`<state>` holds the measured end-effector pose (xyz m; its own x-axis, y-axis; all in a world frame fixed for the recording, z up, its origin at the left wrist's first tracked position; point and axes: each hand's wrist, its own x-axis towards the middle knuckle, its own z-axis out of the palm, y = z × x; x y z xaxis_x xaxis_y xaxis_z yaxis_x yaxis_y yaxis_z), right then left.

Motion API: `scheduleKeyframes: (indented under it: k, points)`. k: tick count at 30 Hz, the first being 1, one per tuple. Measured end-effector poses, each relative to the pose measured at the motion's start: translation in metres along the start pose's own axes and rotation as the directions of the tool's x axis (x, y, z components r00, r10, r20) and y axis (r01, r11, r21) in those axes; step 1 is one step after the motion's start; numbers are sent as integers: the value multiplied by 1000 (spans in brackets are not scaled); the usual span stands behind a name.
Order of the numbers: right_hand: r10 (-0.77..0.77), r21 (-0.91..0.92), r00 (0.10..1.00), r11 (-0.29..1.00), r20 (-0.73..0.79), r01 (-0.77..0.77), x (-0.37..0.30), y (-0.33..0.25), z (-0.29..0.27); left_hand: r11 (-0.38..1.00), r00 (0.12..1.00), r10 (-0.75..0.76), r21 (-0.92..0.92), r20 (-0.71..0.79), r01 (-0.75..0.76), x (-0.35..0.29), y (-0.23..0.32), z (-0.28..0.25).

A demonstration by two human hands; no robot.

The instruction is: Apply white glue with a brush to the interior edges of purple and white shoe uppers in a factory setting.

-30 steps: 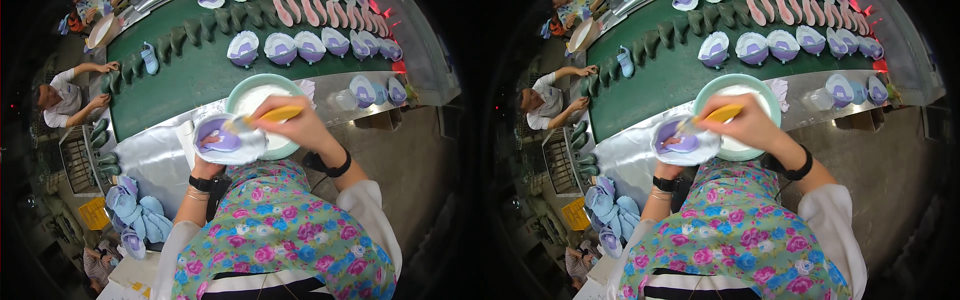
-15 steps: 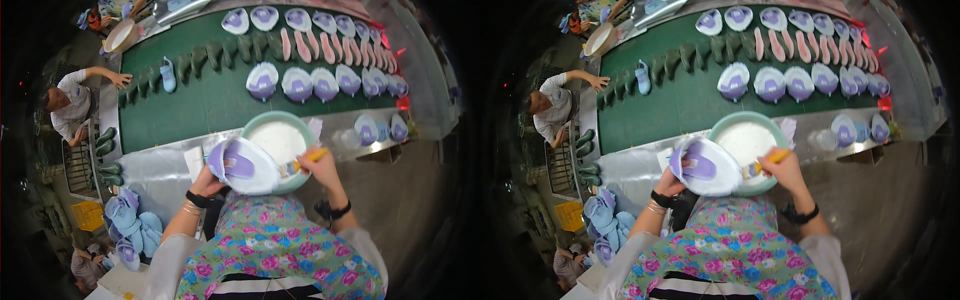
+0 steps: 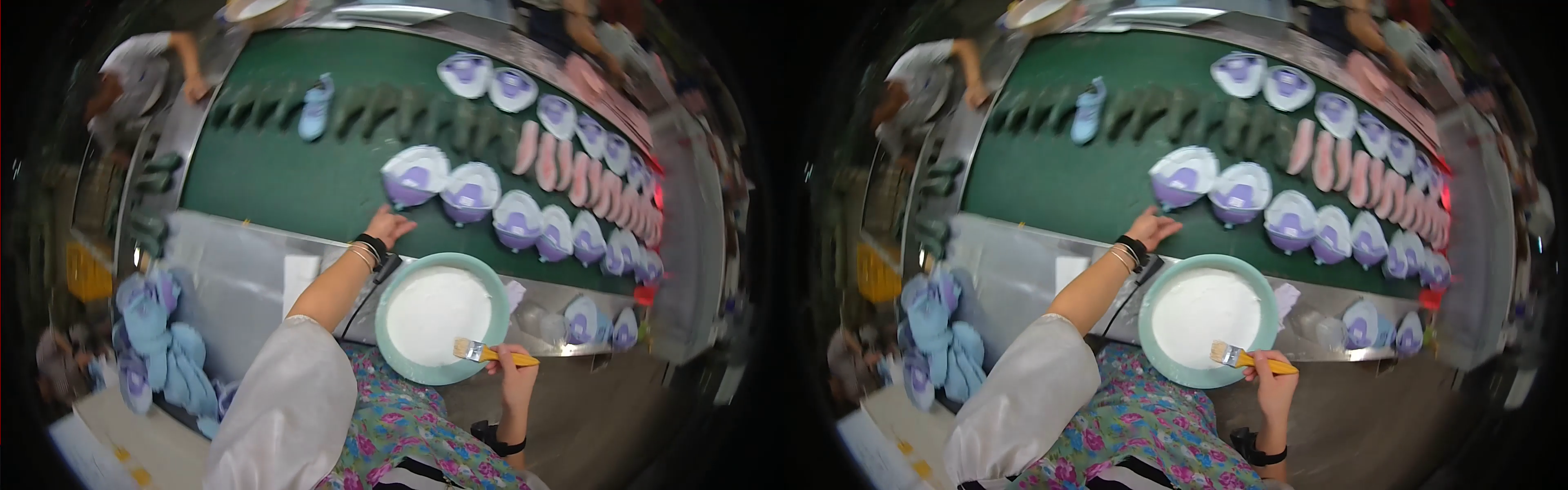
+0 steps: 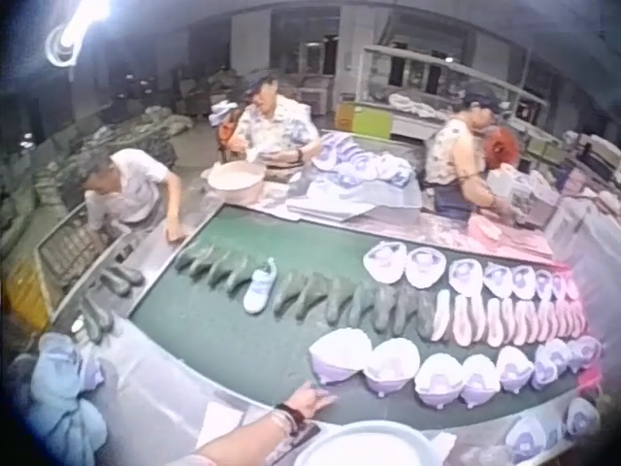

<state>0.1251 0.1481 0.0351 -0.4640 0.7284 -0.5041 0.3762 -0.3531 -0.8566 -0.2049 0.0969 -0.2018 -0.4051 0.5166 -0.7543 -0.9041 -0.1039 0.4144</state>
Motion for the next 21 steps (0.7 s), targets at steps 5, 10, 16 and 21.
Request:
scheduleKeyframes:
  k: [5, 10, 16, 21]
  points:
    - [-299, -336, 946, 884, 127, 325, 20, -33, -4, 982, 983, 47, 173, 177, -78, -153, 17, -31]
    - [-281, -207, 895, 908, 346, 365, 45, -71, 28, 849, 855, 450, 419, -257, -320, -325, 24, -184]
    - [-251, -203, 793, 884, 555, 422, 29, -77, 105, 598, 151, 669, 648, -727, 471, -500, -12, -388]
    - [-190, -303, 732, 821, 654, 484, -2, -71, 146, 840, -106, 542, 533, -833, 103, -500, -21, -476]
